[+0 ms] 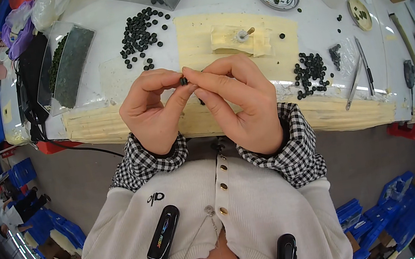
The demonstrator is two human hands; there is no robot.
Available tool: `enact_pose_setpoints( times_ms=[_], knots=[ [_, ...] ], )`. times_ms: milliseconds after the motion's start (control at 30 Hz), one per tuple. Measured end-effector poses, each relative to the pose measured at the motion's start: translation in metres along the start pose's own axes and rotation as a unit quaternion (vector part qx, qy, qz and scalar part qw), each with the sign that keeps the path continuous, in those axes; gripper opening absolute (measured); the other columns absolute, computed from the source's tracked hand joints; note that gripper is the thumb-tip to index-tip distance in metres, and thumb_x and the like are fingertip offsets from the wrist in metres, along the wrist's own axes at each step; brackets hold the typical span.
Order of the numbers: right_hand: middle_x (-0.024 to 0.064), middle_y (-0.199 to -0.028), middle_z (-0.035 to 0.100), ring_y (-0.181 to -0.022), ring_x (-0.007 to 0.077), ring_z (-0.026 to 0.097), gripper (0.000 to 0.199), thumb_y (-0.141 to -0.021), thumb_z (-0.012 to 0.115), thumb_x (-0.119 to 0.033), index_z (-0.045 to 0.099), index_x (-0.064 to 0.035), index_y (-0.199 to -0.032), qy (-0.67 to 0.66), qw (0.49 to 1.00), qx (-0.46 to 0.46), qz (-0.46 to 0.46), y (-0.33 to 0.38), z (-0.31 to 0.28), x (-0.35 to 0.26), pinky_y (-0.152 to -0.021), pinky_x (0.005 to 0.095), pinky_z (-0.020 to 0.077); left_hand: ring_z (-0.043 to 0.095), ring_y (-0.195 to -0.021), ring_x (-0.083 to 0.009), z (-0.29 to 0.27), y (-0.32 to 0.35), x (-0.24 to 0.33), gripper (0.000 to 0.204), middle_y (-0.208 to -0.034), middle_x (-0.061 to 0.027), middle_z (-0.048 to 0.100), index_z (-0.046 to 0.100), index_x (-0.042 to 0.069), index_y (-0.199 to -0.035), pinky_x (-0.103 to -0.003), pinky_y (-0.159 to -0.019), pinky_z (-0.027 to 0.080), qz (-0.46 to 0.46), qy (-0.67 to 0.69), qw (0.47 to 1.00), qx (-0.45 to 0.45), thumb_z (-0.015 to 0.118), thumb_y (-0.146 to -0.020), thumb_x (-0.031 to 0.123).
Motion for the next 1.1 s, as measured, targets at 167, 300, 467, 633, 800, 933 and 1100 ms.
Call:
enact_pose_setpoints(
  times_ms=[167,300,467,633,800,933,1100],
  knots=[
    [0.0095,-0.090,0.057,-0.076,0.0172,0.055,0.032,-0.081,0.063,0.005,0.067,-0.0021,-0.112,0.004,1.000,-0.001,0.003,0.000,0.000,0.002,-0.065,0.0248,0.0456,0.064,-0.075,-0.0154,0.000,-0.001,0.000,0.019,-0.083,-0.0110,0.066,0.065,-0.003,-0.088,-0.025,-0.067,0.051,0.002,-0.009,1.000,-0.001,0.076,-0.072,-0.005],
    [0.0095,-0.090,0.057,-0.076,0.0172,0.055,0.032,-0.081,0.063,0.005,0.067,-0.0022,-0.112,0.004,1.000,0.000,0.002,0.001,0.001,0.003,-0.066,0.0247,0.0452,0.064,-0.075,-0.0155,0.001,-0.001,0.003,0.019,-0.083,-0.0111,0.066,0.065,-0.003,-0.088,-0.025,-0.067,0.051,0.016,-0.014,1.000,-0.001,0.076,-0.072,-0.005],
    [0.0095,-0.089,0.057,-0.076,0.0172,0.055,0.032,-0.081,0.063,0.005,0.066,-0.0021,-0.112,0.004,1.000,-0.003,0.002,0.000,0.001,0.003,-0.065,0.0248,0.0449,0.060,-0.085,-0.0156,0.003,0.002,0.000,0.023,-0.093,-0.0104,0.063,0.062,-0.004,-0.093,-0.027,-0.076,0.049,-0.011,-0.002,0.999,-0.033,0.072,-0.073,-0.011],
    [0.0093,-0.089,0.057,-0.076,0.0172,0.055,0.033,-0.081,0.064,0.005,0.066,-0.0019,-0.113,0.004,1.000,-0.002,-0.002,0.001,0.001,0.003,-0.066,0.0247,0.0449,0.060,-0.086,-0.0159,0.003,0.002,0.000,0.023,-0.093,-0.0105,0.063,0.062,-0.004,-0.092,-0.027,-0.077,0.049,-0.011,0.005,0.999,-0.030,0.072,-0.073,-0.011],
    [0.0094,-0.090,0.058,-0.078,0.0179,0.056,0.032,-0.081,0.064,0.004,0.066,-0.0015,-0.113,0.007,1.000,-0.001,0.005,-0.001,-0.002,0.001,-0.068,0.0248,0.0456,0.061,-0.083,-0.0152,0.004,0.000,-0.003,0.024,-0.091,-0.0093,0.064,0.062,-0.004,-0.093,-0.026,-0.075,0.050,-0.028,-0.012,0.999,-0.039,0.073,-0.073,-0.010],
    [0.0111,-0.091,0.060,-0.081,0.0191,0.059,0.030,-0.081,0.064,0.005,0.066,0.0003,-0.111,0.059,0.997,0.045,0.018,0.006,-0.024,0.001,-0.073,0.0257,0.0466,0.063,-0.080,-0.0132,-0.006,-0.010,-0.010,0.024,-0.087,-0.0087,0.065,0.063,-0.004,-0.096,-0.024,-0.070,0.051,-0.069,-0.147,0.984,-0.075,0.072,-0.074,-0.007],
    [0.0118,-0.086,0.063,-0.081,0.0185,0.061,0.023,-0.084,0.061,0.004,0.066,0.0034,-0.106,0.110,0.986,0.114,0.050,0.022,-0.056,0.014,-0.074,0.0259,0.0468,0.066,-0.071,-0.0195,-0.049,-0.025,-0.022,0.021,-0.082,-0.0114,0.066,0.065,-0.001,-0.096,-0.028,-0.065,0.054,-0.042,-0.291,0.956,0.011,0.070,-0.076,-0.003]
  ],
)
Point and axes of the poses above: each hand's wrist, its own y-axis away from the middle knuckle, its own z-axis out of the palm, x = y × z, the point moved 8 cm from there along -y, towards the middle knuckle
